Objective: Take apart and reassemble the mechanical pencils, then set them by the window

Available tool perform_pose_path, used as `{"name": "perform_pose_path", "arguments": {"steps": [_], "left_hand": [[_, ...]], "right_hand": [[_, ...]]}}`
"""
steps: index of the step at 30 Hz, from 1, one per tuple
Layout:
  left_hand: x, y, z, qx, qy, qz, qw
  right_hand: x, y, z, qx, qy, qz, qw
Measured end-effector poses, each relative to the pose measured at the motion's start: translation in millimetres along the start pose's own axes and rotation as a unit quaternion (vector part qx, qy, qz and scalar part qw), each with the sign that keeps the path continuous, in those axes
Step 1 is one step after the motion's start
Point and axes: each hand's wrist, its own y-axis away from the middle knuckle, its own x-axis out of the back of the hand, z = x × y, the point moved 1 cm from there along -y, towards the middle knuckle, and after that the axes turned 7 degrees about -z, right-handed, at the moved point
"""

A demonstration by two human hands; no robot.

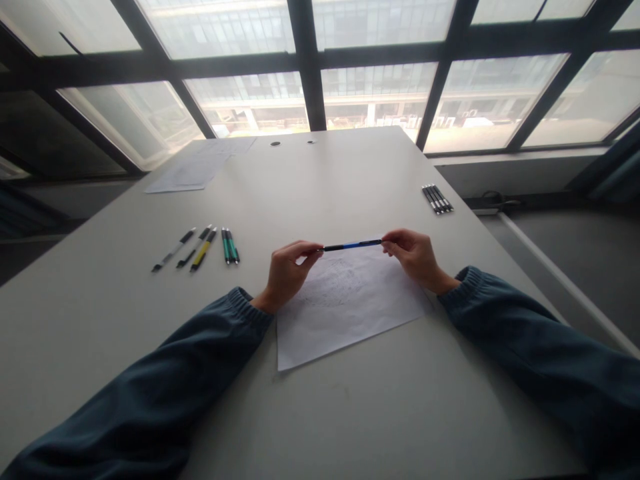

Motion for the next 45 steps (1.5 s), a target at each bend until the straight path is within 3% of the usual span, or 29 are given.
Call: {"name": "perform_pose_path", "arguments": {"steps": [45], "left_hand": [[-1.2,0.1,0.3,0.012,0.027,-0.010,1.000]], "right_hand": [[1.2,0.3,3.4,0.007,0.027,-0.023,0.999]]}}
